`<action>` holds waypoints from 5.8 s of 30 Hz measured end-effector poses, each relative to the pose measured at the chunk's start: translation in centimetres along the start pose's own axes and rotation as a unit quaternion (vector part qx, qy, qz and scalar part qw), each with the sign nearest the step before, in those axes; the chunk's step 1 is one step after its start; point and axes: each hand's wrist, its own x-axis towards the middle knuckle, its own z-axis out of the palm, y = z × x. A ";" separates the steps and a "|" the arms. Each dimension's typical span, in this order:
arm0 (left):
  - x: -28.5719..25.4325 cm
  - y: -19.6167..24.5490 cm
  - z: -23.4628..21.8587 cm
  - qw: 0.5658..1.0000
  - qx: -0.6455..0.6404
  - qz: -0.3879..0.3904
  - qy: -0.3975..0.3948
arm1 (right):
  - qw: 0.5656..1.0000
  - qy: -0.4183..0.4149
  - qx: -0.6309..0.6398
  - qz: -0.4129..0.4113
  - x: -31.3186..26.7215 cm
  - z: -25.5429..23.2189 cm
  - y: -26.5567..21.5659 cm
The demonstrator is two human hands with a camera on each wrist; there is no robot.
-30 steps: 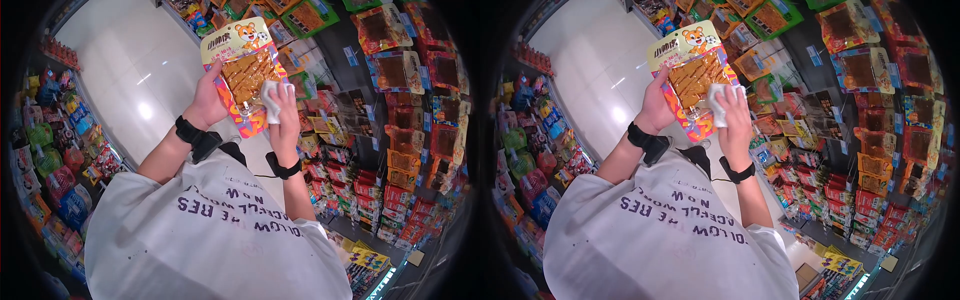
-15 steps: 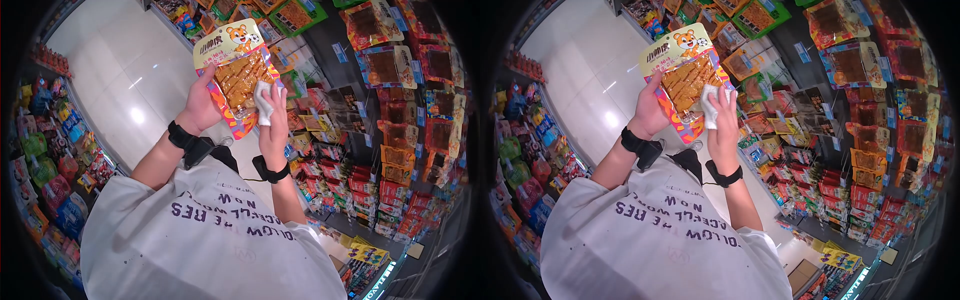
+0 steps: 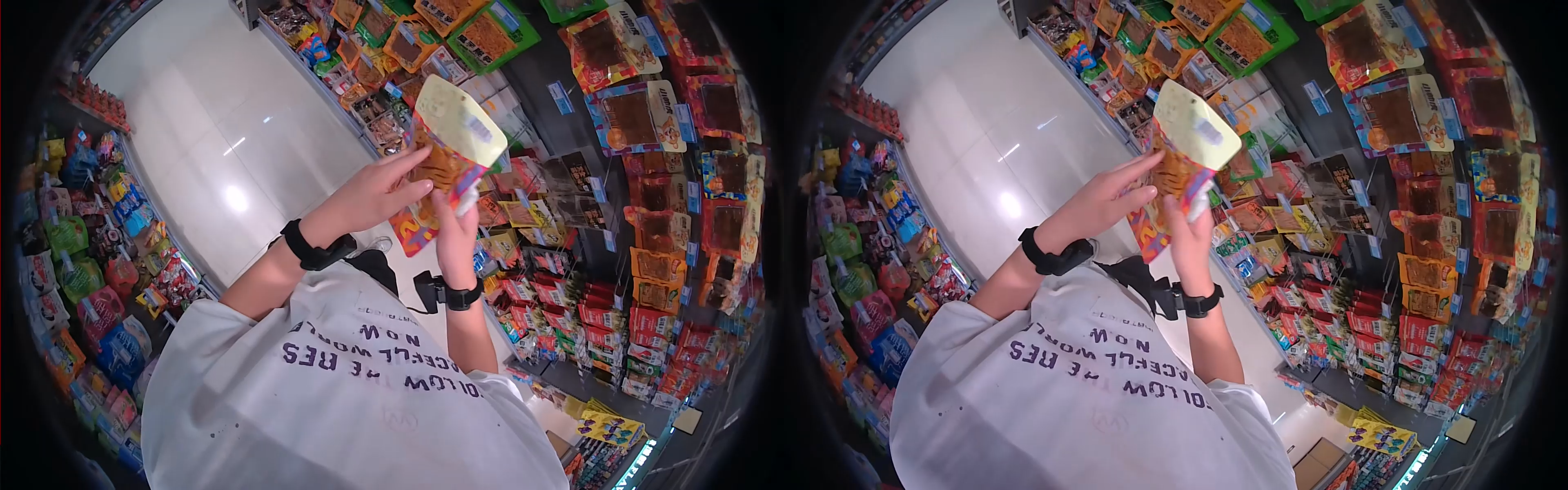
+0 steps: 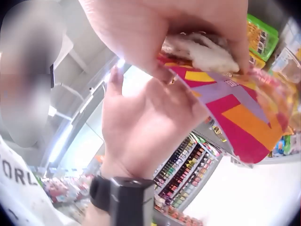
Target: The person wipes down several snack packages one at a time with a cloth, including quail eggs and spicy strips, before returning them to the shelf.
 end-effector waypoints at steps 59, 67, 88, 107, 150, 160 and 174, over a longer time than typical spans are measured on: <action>4.4 -2.9 1.0 0.766 -0.609 -0.201 0.051 | 0.821 0.093 -0.502 -0.255 1.3 -2.5 -2.5; 5.8 -2.2 3.5 0.782 -0.573 -0.242 0.029 | 0.787 0.083 -0.568 -0.226 0.6 -1.5 -4.5; 16.8 2.4 17.9 0.930 0.124 0.097 -0.331 | 0.952 0.305 0.023 0.005 -2.7 -17.3 -4.0; 32.2 -0.3 32.8 0.973 -0.038 -0.135 -0.183 | 0.906 0.394 0.132 -0.083 1.7 -40.2 -7.7; 36.2 6.1 35.4 0.991 -0.040 0.119 -0.046 | 0.796 0.105 -0.335 -0.494 7.4 -46.1 -26.2; 36.9 5.8 36.2 0.988 -0.099 0.106 -0.045 | 0.786 0.090 -0.337 -0.510 7.2 -46.8 -26.2; 34.8 3.8 36.4 0.892 0.061 0.427 0.137 | 0.845 0.258 -0.250 -0.395 3.7 -51.4 -18.3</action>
